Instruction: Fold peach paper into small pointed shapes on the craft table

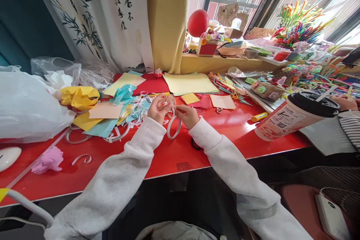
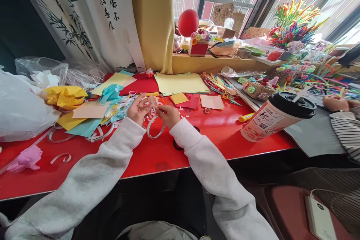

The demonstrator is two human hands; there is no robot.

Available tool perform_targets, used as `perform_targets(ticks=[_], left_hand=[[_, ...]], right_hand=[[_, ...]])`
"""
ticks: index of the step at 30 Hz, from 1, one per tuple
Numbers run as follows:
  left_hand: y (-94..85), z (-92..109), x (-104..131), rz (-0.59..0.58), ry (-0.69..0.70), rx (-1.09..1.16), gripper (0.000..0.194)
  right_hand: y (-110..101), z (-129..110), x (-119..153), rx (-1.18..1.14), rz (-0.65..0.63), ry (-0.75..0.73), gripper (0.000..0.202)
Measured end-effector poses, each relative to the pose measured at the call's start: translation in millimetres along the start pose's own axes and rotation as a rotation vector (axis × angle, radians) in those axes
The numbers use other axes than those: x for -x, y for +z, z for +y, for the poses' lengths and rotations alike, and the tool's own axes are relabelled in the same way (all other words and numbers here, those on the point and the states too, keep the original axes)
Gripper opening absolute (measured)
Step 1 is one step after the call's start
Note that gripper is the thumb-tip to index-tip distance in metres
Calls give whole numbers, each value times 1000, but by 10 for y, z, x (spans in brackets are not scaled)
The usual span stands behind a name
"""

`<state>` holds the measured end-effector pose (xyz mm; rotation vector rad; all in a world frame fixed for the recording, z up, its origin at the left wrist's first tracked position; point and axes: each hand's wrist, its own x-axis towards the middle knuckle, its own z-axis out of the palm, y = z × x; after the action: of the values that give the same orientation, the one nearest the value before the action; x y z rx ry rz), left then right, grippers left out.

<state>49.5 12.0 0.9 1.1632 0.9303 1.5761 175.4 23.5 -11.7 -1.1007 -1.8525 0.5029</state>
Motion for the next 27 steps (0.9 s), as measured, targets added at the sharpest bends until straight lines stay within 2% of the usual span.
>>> perform_targets(ticks=[15,23,27], left_hand=[[-18,-61,-25,-2,-14,-24,52],[-9,-30,-1,14,-66,12,50],[-4,-27,3,23,-91,10,47]], right_hand=[[-7,-37,14,95,31,-28,33],[-8,-40,27,130,65,-116,32],[-4,-27,28,148,61,-112,31]])
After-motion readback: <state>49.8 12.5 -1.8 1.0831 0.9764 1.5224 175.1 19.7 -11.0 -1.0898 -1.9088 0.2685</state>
